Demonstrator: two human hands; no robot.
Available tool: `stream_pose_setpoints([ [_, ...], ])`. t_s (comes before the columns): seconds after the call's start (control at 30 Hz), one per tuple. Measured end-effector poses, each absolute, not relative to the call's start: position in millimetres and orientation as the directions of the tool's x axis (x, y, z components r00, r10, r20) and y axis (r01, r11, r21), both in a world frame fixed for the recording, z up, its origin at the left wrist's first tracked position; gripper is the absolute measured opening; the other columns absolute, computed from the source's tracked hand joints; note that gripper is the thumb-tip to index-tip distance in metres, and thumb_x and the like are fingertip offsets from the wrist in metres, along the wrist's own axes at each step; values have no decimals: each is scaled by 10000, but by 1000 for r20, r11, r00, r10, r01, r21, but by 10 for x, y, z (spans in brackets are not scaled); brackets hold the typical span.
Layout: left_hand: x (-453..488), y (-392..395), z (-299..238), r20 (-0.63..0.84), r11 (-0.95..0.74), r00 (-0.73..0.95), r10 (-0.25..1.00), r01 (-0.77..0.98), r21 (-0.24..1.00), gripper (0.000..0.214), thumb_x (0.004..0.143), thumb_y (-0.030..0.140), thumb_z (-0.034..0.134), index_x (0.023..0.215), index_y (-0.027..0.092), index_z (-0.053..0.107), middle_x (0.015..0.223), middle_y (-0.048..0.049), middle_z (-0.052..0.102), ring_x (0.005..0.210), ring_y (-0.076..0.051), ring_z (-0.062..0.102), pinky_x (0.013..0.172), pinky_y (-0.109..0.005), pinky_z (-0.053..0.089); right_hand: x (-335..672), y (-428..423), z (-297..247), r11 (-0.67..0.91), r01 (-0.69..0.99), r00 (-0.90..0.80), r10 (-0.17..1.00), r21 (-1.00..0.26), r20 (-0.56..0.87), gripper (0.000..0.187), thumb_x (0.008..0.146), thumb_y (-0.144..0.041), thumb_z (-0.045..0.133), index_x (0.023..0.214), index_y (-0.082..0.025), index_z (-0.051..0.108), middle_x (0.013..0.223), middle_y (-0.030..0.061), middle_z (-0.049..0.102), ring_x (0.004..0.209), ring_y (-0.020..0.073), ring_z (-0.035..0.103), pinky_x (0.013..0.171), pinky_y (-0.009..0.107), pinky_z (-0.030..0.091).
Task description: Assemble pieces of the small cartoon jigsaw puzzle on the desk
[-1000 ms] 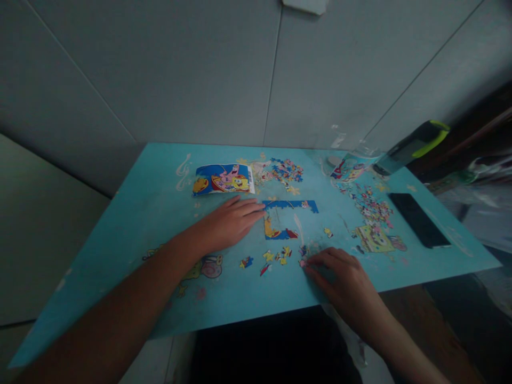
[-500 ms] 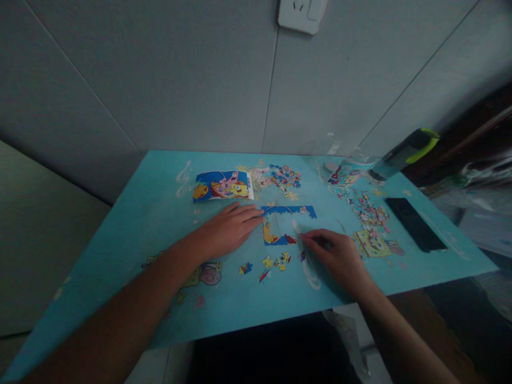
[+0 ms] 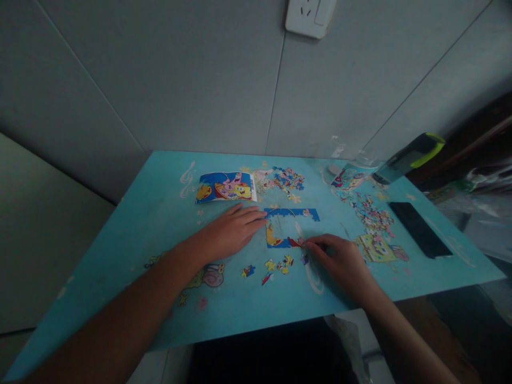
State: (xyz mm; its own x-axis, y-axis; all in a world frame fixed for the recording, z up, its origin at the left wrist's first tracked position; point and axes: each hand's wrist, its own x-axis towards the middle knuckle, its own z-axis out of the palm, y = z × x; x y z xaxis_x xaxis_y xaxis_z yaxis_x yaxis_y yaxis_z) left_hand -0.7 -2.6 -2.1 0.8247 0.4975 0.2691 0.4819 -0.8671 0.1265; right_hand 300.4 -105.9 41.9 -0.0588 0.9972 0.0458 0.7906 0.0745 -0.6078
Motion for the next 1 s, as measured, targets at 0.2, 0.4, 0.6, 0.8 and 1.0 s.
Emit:
stream_pose_setpoints([
  [0.2, -2, -33, -9, 246, -863, 828, 504, 494, 105, 422, 1059, 184, 430, 1471, 219, 515, 1544, -64, 513, 1438, -238, 448, 1239, -496, 289, 2990, -1019, 361, 226, 801, -171, 974, -554, 150, 201, 993, -343, 614, 1019, -242, 785, 996, 70, 759, 919, 235, 694, 844, 383, 528],
  [0.4, 4, -43, 18, 236, -864, 832, 502, 496, 89, 411, 1061, 189, 431, 1462, 208, 520, 1538, -65, 517, 1429, -245, 456, 1232, -504, 303, 3012, -979, 274, 287, 837, -229, 957, -466, 177, 180, 982, -307, 646, 1048, -280, 811, 976, 67, 736, 906, 241, 675, 816, 390, 522],
  [0.6, 2, -44, 7, 239, -862, 830, 505, 500, 86, 416, 1055, 175, 429, 1460, 205, 521, 1534, -68, 522, 1431, -252, 456, 1231, -518, 302, 3097, -916, 261, 373, 851, -332, 927, -370, 172, 182, 995, -306, 631, 1053, -310, 804, 1008, 57, 736, 903, 242, 670, 811, 399, 497],
  [0.8, -4, -39, -7, 253, -863, 826, 505, 493, 111, 421, 1059, 189, 429, 1470, 227, 512, 1537, -62, 519, 1428, -235, 461, 1241, -500, 284, 3080, -939, 290, 397, 874, -359, 917, -282, 176, 164, 989, -311, 653, 1085, -331, 785, 1059, 39, 736, 937, 252, 657, 811, 416, 446],
  [1.0, 1, -42, 5, 259, -862, 823, 506, 494, 114, 417, 1044, 178, 447, 1448, 222, 540, 1553, -90, 489, 1427, -252, 461, 1232, -511, 305, 3030, -976, 315, 419, 855, -377, 907, -304, 190, 174, 1004, -270, 619, 1075, -291, 777, 1069, 46, 731, 951, 246, 650, 813, 412, 453],
])
